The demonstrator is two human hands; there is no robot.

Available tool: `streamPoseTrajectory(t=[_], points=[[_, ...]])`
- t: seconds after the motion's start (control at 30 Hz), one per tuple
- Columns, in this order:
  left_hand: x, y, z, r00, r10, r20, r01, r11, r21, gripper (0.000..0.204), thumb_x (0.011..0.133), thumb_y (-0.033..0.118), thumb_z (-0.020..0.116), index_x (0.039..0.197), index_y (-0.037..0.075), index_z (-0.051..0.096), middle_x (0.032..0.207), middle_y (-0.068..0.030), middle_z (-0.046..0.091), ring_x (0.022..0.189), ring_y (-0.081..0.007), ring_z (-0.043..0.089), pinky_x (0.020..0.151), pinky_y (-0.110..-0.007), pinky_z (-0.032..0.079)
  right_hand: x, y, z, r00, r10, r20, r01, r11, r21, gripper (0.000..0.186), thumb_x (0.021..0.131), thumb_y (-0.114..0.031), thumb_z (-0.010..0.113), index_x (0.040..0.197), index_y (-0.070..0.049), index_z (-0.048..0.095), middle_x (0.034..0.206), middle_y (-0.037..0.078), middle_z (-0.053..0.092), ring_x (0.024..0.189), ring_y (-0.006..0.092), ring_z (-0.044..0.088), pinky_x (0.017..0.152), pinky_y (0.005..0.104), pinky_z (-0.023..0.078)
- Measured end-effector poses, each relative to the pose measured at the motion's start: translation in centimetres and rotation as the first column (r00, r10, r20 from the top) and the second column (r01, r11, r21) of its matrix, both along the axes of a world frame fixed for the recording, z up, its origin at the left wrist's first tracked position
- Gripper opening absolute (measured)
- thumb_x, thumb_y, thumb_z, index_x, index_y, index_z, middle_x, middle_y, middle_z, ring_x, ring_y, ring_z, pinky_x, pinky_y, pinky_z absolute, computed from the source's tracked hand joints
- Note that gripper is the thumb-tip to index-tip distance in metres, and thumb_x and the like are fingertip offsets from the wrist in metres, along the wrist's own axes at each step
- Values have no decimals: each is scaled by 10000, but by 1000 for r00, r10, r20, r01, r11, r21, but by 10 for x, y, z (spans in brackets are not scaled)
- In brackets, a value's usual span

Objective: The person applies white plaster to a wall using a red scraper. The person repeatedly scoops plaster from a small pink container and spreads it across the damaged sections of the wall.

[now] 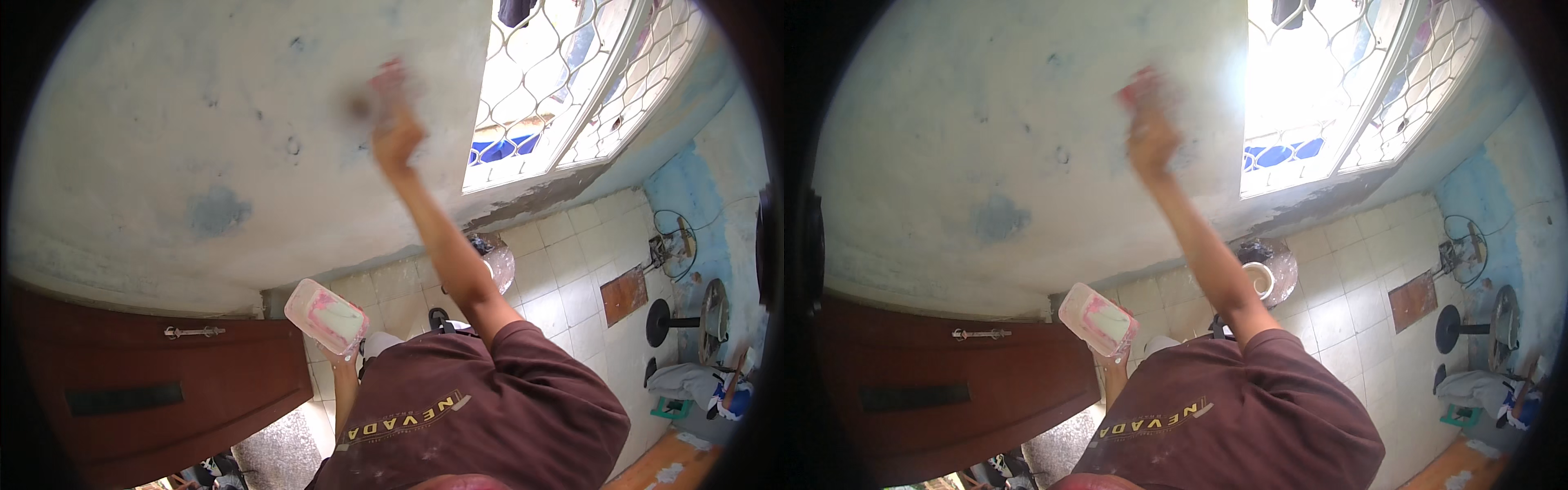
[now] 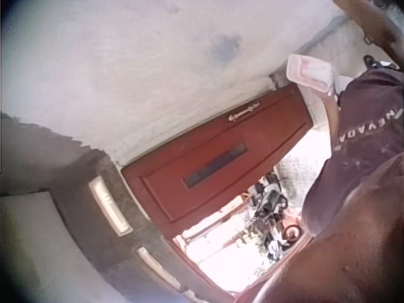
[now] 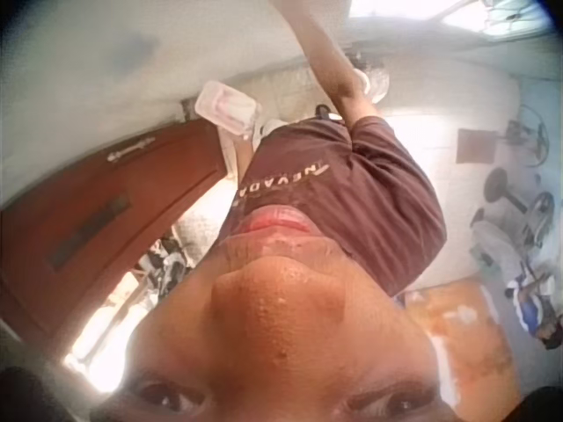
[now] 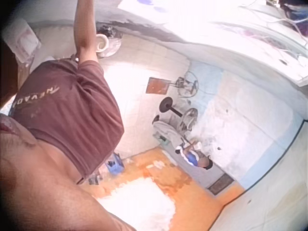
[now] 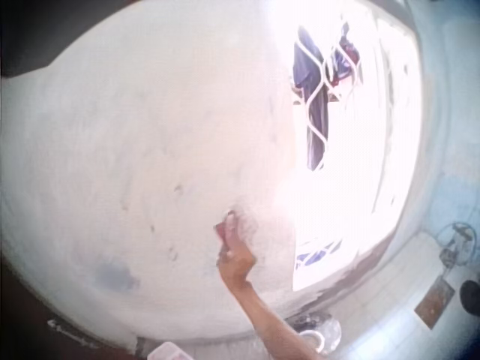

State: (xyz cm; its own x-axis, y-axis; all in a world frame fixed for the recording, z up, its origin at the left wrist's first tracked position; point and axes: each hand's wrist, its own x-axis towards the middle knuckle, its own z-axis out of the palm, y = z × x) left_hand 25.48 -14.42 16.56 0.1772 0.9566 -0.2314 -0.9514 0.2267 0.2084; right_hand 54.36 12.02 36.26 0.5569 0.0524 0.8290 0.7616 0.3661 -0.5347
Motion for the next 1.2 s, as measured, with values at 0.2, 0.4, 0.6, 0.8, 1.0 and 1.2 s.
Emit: streamPoseTrajectory(t=[0.2, 0.4, 0.6, 0.8, 1.0, 1.2], points=[[-16, 23, -27, 990, 28, -139, -23, 999, 40, 586, 937, 526, 545, 1380, 144, 516, 1327, -161, 584, 1202, -409, 536, 1028, -579, 431, -81, -67, -35, 602, 799, -3, -757, 569, -320, 451, 790, 76, 579, 1184, -110, 694, 1218, 136, 686, 1114, 308, 667, 936, 376, 542], [-8, 36, -12, 991, -119, -67, 125, 987, 97, 644, 892, 498, 604, 1409, 132, 487, 1377, -159, 549, 1259, -391, 515, 1058, -595, 416, 102, -63, 27, 993, 12, -115, -16, 999, -39, 401, 966, 23, 495, 1351, -21, 597, 1170, 167, 715, 851, 145, 679, 730, 277, 528], [-37, 74, -39, 643, -28, -765, 344, 903, 256, 748, 853, 500, 647, 1466, 140, 413, 1437, -145, 500, 1296, -393, 486, 1085, -583, 408, 54, -10, 55, 984, -144, 100, 153, 984, -86, 366, 846, -24, 598, 1198, -110, 652, 946, 137, 697, 633, 275, 632, 563, 381, 480], [-59, 105, -30, 946, -271, -177, 301, 939, 166, 802, 856, 581, 597, 1498, 158, 369, 1440, -153, 491, 1293, -399, 490, 1082, -584, 411, -27, -48, 56, 766, 449, 460, -333, 889, -313, 443, 905, -6, 510, 1323, -98, 623, 1171, 115, 708, 979, 272, 711, 807, 334, 574], [-86, 114, -22, 940, -310, -143, 330, 932, 151, 757, 904, 626, 495, 1494, 167, 376, 1422, -140, 501, 1281, -390, 493, 1063, -571, 414, 58, -49, 165, 963, 122, -239, -95, 988, 123, 392, 971, -70, 504, 1353, -47, 590, 911, 111, 728, 703, 141, 660, 687, 296, 526], [-90, 122, -9, 936, -345, -73, 349, 935, 65, 696, 930, 638, 429, 1450, 176, 412, 1363, -113, 534, 1239, -360, 516, 1063, -576, 397, -78, 20, 125, 886, -229, 404, 280, 958, -70, 615, 830, 26, 547, 1426, -124, 543, 1247, 140, 681, 672, 192, 690, 529, 322, 510]])
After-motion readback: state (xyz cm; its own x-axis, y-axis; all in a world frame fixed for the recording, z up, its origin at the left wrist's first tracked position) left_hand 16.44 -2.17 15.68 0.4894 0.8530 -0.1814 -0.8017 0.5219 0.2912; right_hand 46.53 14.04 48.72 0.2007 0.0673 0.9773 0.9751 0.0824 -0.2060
